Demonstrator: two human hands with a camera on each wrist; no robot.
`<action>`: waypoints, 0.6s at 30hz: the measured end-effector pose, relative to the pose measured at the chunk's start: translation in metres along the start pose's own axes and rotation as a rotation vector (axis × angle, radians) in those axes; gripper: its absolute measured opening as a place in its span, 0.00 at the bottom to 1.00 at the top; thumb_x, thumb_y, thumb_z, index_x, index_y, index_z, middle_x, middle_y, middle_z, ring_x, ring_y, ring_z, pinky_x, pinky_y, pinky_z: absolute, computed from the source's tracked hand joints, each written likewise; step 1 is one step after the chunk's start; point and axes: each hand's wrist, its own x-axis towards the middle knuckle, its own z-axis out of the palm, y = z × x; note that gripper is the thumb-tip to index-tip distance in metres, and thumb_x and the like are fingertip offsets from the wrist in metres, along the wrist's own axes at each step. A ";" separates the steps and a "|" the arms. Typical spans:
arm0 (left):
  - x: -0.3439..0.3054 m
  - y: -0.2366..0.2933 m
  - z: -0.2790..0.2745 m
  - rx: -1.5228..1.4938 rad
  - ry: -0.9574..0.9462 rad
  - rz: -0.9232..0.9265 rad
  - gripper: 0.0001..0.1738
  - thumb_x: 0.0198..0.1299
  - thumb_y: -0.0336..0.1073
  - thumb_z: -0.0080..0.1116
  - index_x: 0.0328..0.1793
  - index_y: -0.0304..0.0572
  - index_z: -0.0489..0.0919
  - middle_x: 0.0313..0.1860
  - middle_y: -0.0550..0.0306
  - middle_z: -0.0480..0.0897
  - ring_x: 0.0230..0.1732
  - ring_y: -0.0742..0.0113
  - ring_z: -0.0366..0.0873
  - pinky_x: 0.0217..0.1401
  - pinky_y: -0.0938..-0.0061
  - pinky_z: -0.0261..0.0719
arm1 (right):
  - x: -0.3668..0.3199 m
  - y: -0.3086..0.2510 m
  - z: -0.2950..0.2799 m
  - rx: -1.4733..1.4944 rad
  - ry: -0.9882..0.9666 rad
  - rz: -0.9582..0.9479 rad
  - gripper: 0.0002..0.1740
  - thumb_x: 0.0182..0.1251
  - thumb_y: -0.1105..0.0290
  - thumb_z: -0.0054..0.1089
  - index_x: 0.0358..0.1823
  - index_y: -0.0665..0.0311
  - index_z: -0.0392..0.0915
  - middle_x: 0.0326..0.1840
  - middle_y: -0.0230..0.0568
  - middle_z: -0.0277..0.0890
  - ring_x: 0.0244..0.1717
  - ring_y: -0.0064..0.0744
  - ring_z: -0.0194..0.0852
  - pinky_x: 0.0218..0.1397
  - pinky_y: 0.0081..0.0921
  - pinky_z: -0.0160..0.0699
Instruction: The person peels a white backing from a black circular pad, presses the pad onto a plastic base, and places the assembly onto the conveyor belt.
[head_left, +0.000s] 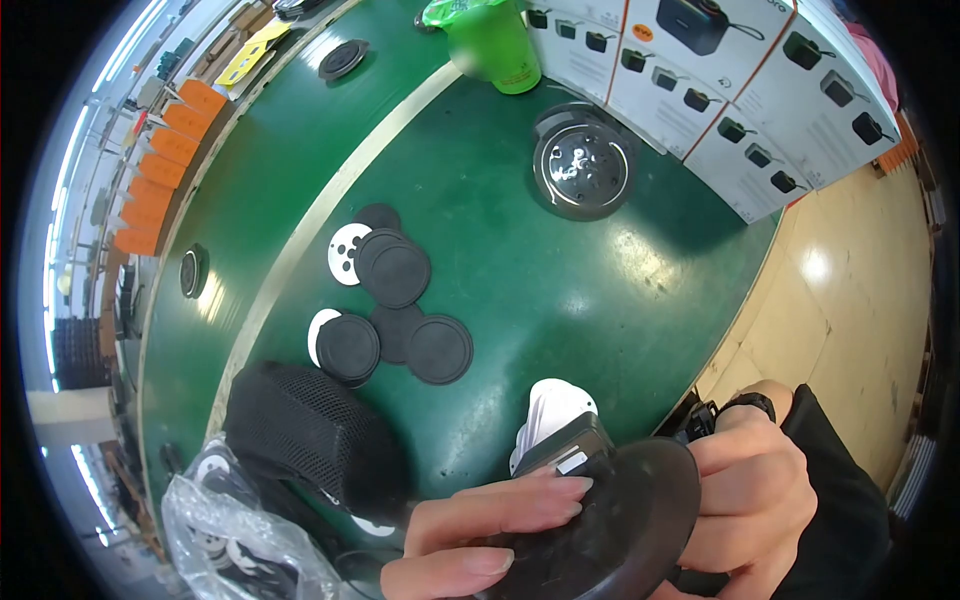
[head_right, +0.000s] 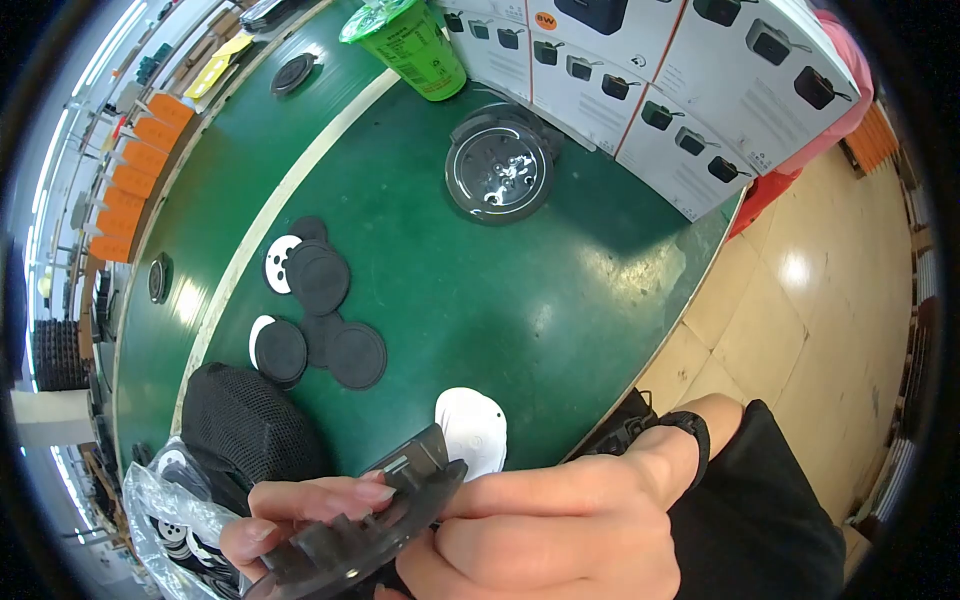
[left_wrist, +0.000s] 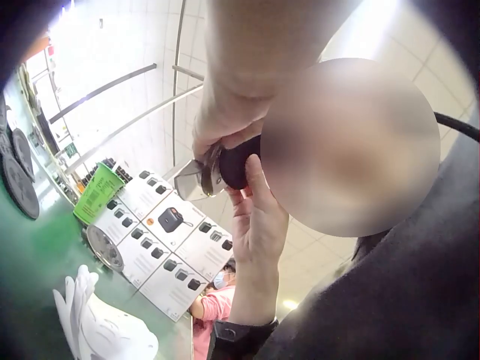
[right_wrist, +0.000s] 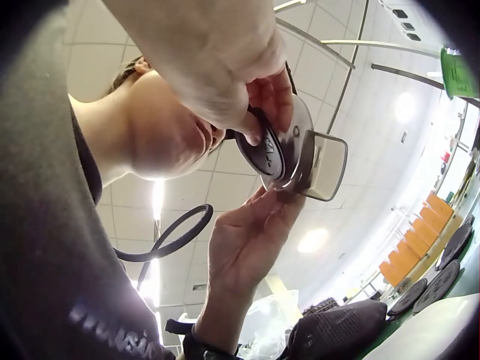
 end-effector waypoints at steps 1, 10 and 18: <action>0.000 0.001 -0.002 -0.006 -0.031 -0.006 0.36 0.53 0.34 0.64 0.65 0.48 0.56 0.43 0.39 0.68 0.46 0.33 0.75 0.54 0.38 0.71 | -0.001 0.000 0.001 0.016 0.016 0.005 0.12 0.30 0.83 0.60 0.23 0.64 0.76 0.26 0.45 0.74 0.24 0.36 0.68 0.20 0.25 0.70; -0.007 -0.002 -0.007 -0.169 -0.016 -0.055 0.30 0.57 0.34 0.59 0.63 0.49 0.57 0.45 0.38 0.67 0.48 0.32 0.73 0.58 0.36 0.66 | 0.008 0.003 0.008 -0.009 0.087 -0.041 0.11 0.31 0.81 0.59 0.23 0.64 0.75 0.26 0.46 0.74 0.23 0.35 0.68 0.19 0.24 0.70; -0.003 -0.002 0.003 -0.330 0.157 -0.299 0.19 0.62 0.34 0.47 0.54 0.25 0.65 0.44 0.26 0.73 0.49 0.35 0.74 0.50 0.52 0.75 | 0.010 0.002 0.009 -0.050 0.115 -0.031 0.11 0.32 0.80 0.59 0.23 0.64 0.75 0.26 0.46 0.74 0.24 0.35 0.69 0.19 0.24 0.71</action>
